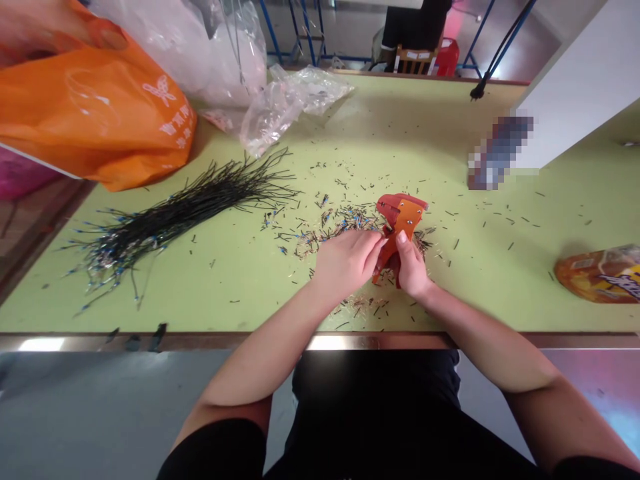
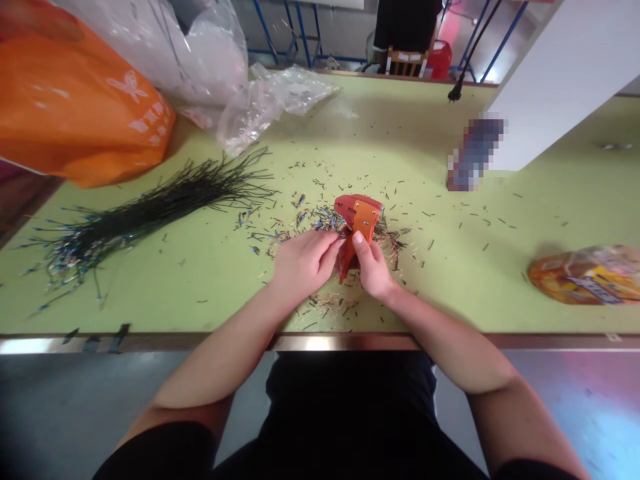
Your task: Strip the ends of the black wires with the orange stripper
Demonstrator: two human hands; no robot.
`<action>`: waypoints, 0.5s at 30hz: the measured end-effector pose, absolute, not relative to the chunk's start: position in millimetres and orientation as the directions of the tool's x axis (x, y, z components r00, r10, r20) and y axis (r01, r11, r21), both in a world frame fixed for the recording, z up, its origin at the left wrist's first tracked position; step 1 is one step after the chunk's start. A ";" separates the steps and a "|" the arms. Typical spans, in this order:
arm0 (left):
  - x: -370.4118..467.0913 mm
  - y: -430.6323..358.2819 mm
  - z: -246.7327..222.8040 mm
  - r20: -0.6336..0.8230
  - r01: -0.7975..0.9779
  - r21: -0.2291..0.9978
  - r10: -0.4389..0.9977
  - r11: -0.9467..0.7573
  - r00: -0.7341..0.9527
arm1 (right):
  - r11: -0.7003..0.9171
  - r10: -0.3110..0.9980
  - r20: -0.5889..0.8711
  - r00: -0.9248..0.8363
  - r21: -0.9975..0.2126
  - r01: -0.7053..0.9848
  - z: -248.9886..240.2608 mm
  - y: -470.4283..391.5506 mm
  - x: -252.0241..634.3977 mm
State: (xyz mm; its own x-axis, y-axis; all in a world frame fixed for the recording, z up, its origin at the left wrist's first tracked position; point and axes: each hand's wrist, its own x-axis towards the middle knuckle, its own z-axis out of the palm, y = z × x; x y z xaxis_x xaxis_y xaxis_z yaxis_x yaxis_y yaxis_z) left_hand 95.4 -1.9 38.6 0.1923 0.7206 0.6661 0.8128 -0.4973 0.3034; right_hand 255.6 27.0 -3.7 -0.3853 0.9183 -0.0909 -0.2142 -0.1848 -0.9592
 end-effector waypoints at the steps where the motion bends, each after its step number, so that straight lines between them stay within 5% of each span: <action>1: 95.7 -1.9 38.3 0.670 0.814 0.297 0.716 -0.499 0.194 | -0.173 0.919 -0.082 -0.385 -0.963 -0.206 -4.3 27.1 255.1; 8: 96.0 -2.0 36.2 0.635 0.796 0.351 0.750 -0.494 0.186 | -0.179 0.912 -0.056 -0.406 -0.945 -0.274 -2.2 29.2 253.1; 15: 71.8 5.1 45.3 0.486 0.687 0.657 0.871 -0.311 -0.070 | -0.461 0.703 -0.117 -0.701 -0.826 -0.325 20.3 51.5 272.8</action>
